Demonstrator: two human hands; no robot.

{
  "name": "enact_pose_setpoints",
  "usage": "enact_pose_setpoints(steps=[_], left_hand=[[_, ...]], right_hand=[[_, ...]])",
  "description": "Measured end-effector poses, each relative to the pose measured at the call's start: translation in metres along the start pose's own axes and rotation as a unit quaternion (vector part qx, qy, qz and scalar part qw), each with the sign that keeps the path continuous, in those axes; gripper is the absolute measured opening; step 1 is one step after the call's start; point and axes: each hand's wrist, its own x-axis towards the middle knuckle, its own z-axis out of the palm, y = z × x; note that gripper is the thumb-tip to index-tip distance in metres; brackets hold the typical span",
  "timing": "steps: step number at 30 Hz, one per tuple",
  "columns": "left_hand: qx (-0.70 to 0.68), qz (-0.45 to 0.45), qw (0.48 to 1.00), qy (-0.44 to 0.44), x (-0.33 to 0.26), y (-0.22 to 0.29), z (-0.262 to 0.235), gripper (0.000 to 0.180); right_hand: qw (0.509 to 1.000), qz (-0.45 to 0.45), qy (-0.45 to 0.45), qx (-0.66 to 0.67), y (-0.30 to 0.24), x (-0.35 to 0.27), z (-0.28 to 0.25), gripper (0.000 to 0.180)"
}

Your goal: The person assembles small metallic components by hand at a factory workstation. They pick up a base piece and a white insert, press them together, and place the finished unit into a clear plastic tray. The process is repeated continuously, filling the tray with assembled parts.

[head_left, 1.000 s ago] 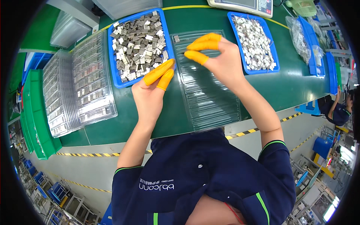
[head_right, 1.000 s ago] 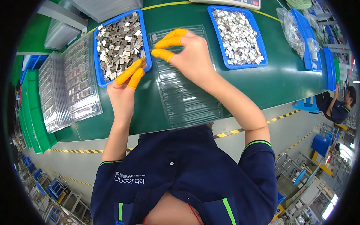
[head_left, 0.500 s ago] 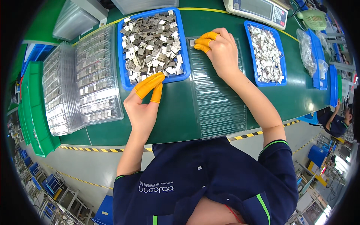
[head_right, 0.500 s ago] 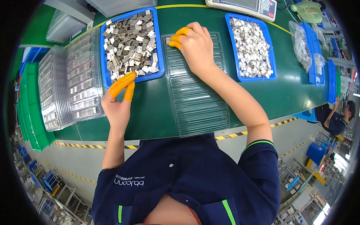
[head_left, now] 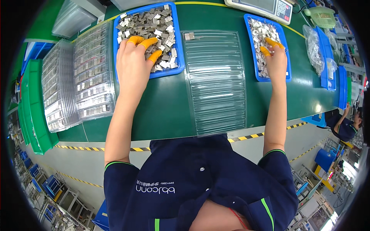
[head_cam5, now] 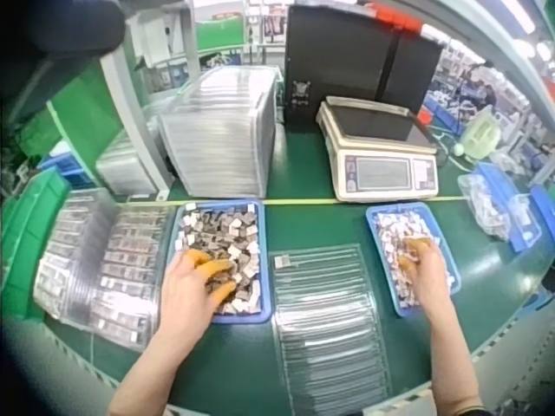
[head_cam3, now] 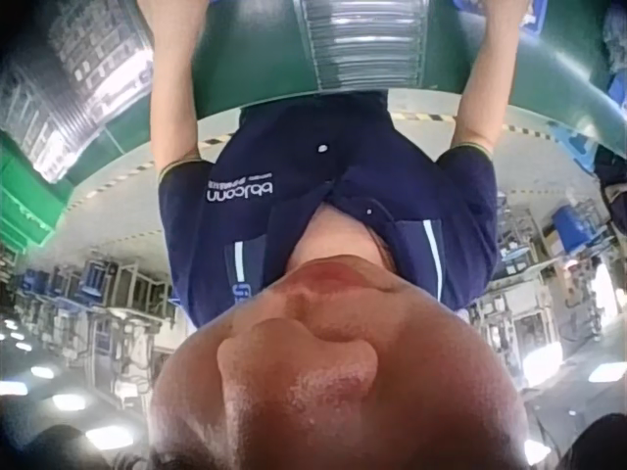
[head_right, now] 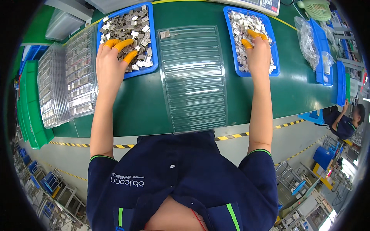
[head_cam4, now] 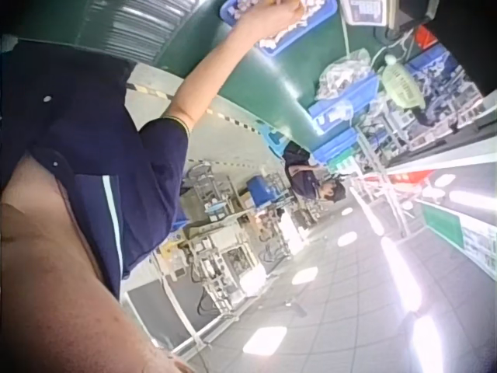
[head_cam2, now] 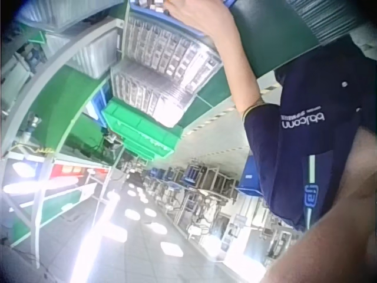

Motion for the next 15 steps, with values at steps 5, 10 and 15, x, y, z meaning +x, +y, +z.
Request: enact_pose_setpoints(steps=[5, 10, 15], left_hand=[[0.001, 0.003, 1.0, -0.011, -0.006, -0.006, 0.002, 0.022], [-0.227, -0.16, 0.961, -0.011, -0.013, 0.011, -0.007, 0.021], [-0.542, -0.29, 0.786, 0.068, -0.029, 0.035, -0.005, 0.027]], right_hand=[[0.998, 0.017, 0.025, 0.053, -0.015, 0.0, -0.008, 0.021], [0.987, 0.076, 0.033, 0.139, -0.01, -0.006, -0.018, 0.022], [0.959, 0.117, 0.054, 0.253, 0.009, -0.007, -0.017, 0.024]])
